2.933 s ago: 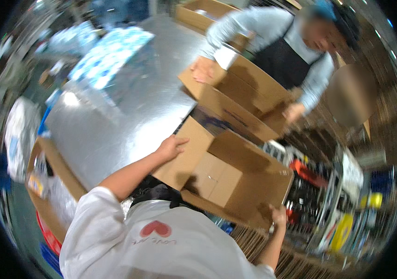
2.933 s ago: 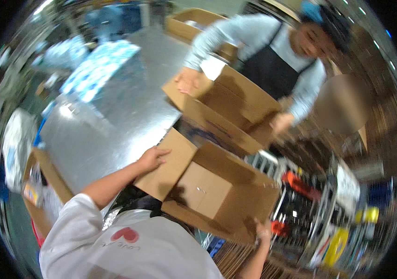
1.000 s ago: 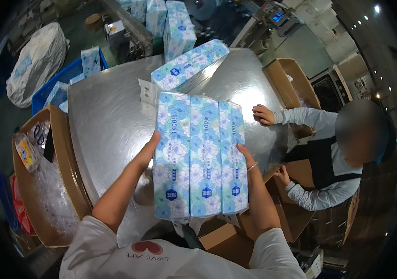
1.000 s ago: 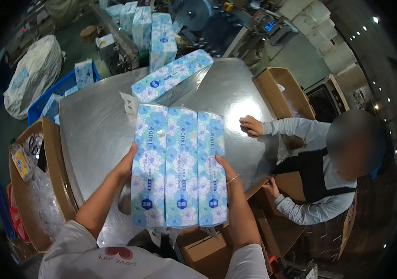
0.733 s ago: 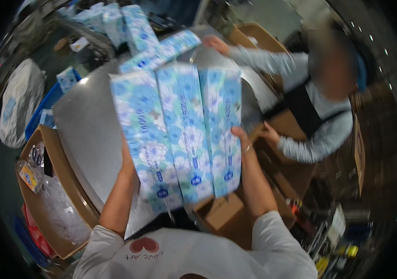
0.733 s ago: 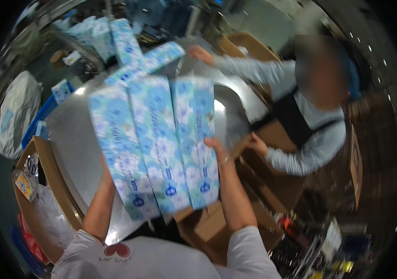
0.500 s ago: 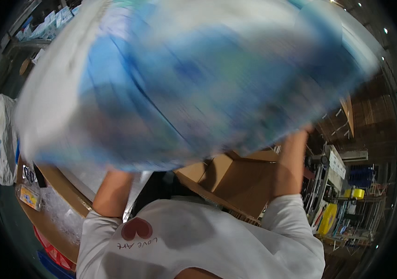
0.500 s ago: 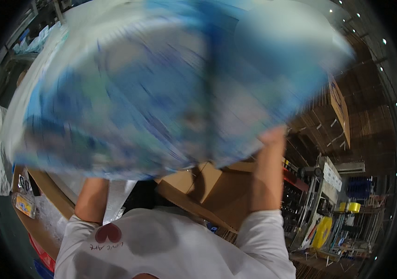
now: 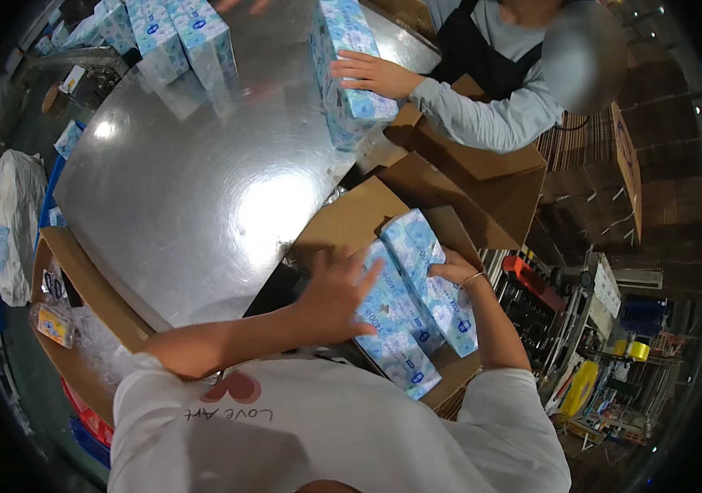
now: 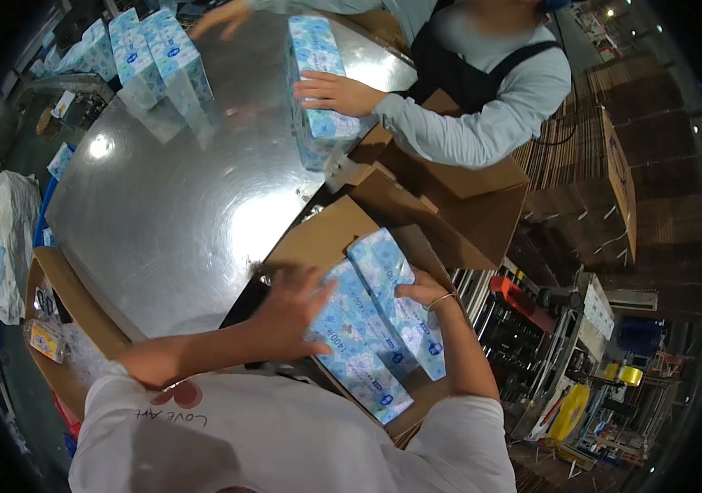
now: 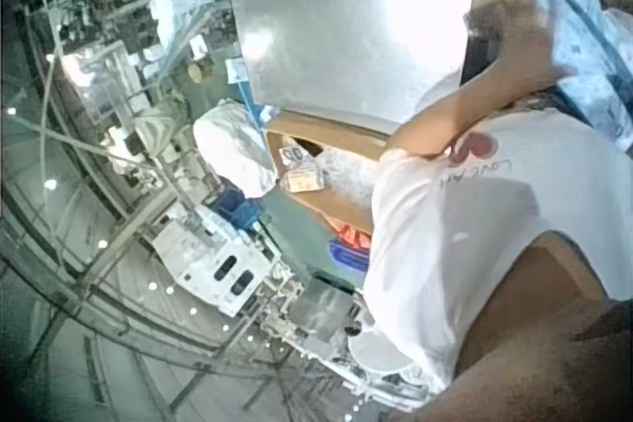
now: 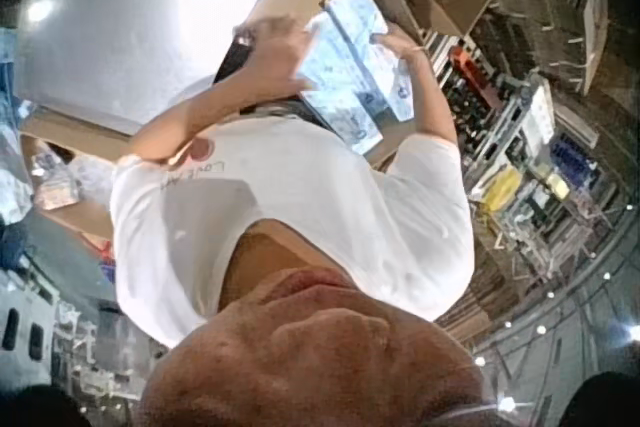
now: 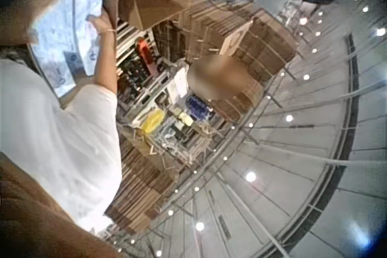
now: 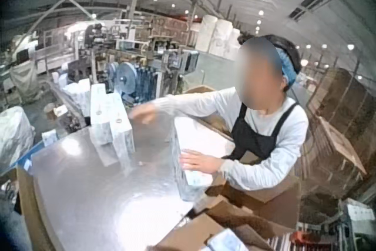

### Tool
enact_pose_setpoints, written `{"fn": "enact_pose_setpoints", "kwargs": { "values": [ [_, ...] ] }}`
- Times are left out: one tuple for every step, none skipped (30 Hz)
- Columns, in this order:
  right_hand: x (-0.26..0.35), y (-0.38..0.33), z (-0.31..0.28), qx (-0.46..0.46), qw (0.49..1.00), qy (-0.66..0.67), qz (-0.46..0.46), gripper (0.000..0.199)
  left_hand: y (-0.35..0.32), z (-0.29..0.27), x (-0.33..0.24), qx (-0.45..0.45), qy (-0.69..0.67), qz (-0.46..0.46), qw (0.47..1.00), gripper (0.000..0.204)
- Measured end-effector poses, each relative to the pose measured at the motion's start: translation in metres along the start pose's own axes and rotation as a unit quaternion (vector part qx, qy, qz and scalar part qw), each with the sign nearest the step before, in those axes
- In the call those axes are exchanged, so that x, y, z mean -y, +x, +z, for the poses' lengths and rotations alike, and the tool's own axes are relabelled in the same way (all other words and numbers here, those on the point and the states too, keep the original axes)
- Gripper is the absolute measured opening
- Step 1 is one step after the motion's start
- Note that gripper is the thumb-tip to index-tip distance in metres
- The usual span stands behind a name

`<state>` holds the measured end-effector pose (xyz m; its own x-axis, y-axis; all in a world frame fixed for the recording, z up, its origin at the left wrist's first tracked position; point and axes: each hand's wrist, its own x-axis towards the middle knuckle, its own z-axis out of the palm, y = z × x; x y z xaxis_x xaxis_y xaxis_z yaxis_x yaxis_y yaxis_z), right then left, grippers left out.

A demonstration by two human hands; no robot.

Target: The person packs multiple blue and white rectangular packages into cardboard boxes at a packing station, moving them from a metal table into the boxes and then placing the filled boxes onto a roller conveyor belt.

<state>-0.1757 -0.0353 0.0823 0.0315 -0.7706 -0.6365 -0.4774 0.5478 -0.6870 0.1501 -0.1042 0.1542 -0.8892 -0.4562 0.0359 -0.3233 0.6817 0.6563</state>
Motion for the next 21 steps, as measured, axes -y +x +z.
{"fn": "enact_pose_setpoints", "kwargs": {
  "values": [
    [-0.011, -0.007, 0.011, -0.035, 0.998, -0.006, -0.054, 0.073, 0.014, 0.009, -0.011, 0.061, 0.033, 0.053, 0.996, 0.095],
    [-0.015, -0.018, 0.021, -0.114, 0.988, -0.098, -0.035, 0.076, 0.023, 0.028, -0.012, 0.056, 0.076, 0.131, 0.987, 0.109],
    [0.007, -0.029, 0.032, -0.111, 0.980, -0.158, 0.044, 0.091, 0.035, 0.043, -0.010, 0.109, 0.118, 0.144, 0.976, 0.113],
    [0.028, -0.046, 0.053, -0.135, 0.936, -0.318, 0.068, 0.099, 0.053, 0.054, -0.004, 0.157, 0.161, 0.158, 0.961, 0.118],
    [0.043, -0.067, 0.075, -0.159, 0.864, -0.468, 0.092, 0.106, 0.072, 0.064, 0.003, 0.203, 0.203, 0.175, 0.942, 0.123],
    [0.057, -0.085, 0.090, -0.094, 0.868, -0.456, 0.170, 0.114, 0.085, 0.072, 0.013, 0.226, 0.235, 0.172, 0.930, 0.131],
    [0.061, -0.099, 0.102, -0.030, 0.865, -0.435, 0.250, 0.122, 0.094, 0.081, 0.022, 0.220, 0.267, 0.187, 0.920, 0.131],
    [0.054, -0.106, 0.111, -0.003, 0.861, -0.419, 0.287, 0.125, 0.101, 0.090, 0.026, 0.229, 0.274, 0.191, 0.914, 0.131],
    [0.042, -0.110, 0.118, 0.025, 0.859, -0.399, 0.320, 0.128, 0.106, 0.098, 0.027, 0.242, 0.285, 0.195, 0.907, 0.131],
    [0.011, -0.106, 0.127, -0.019, 0.856, -0.416, 0.306, 0.131, 0.110, 0.107, 0.026, 0.259, 0.303, 0.198, 0.895, 0.132],
    [-0.009, -0.097, 0.134, -0.025, 0.861, -0.410, 0.300, 0.130, 0.110, 0.118, 0.029, 0.281, 0.311, 0.195, 0.887, 0.131],
    [-0.025, -0.087, 0.138, -0.030, 0.862, -0.413, 0.292, 0.130, 0.109, 0.131, 0.032, 0.297, 0.317, 0.187, 0.881, 0.131],
    [-0.044, -0.075, 0.139, -0.036, 0.861, -0.423, 0.279, 0.130, 0.108, 0.146, 0.038, 0.307, 0.323, 0.172, 0.878, 0.131],
    [-0.077, -0.060, 0.152, -0.104, 0.841, -0.467, 0.252, 0.111, 0.107, 0.164, 0.048, 0.301, 0.297, 0.153, 0.893, 0.135],
    [-0.079, -0.053, 0.148, -0.100, 0.858, -0.421, 0.277, 0.108, 0.105, 0.168, 0.063, 0.302, 0.295, 0.168, 0.891, 0.120],
    [-0.077, -0.041, 0.142, -0.094, 0.874, -0.376, 0.294, 0.105, 0.101, 0.174, 0.084, 0.302, 0.298, 0.177, 0.888, 0.106],
    [-0.067, -0.028, 0.143, -0.078, 0.889, -0.338, 0.301, 0.102, 0.093, 0.213, 0.133, 0.148, 0.250, 0.216, 0.932, 0.070],
    [-0.049, -0.024, 0.142, -0.060, 0.901, -0.323, 0.285, 0.101, 0.082, 0.248, 0.180, -0.007, 0.198, 0.252, 0.947, 0.036],
    [-0.048, -0.026, 0.133, -0.044, 0.909, -0.302, 0.283, 0.100, 0.079, 0.244, 0.169, -0.019, 0.136, 0.195, 0.971, 0.033],
    [-0.055, -0.024, 0.126, -0.020, 0.916, -0.298, 0.268, 0.097, 0.081, 0.220, 0.153, -0.061, 0.175, 0.194, 0.963, 0.020],
    [-0.058, -0.022, 0.123, 0.007, 0.921, -0.297, 0.251, 0.093, 0.077, 0.197, 0.143, 0.004, 0.269, 0.187, 0.945, 0.015]
  ]
}}
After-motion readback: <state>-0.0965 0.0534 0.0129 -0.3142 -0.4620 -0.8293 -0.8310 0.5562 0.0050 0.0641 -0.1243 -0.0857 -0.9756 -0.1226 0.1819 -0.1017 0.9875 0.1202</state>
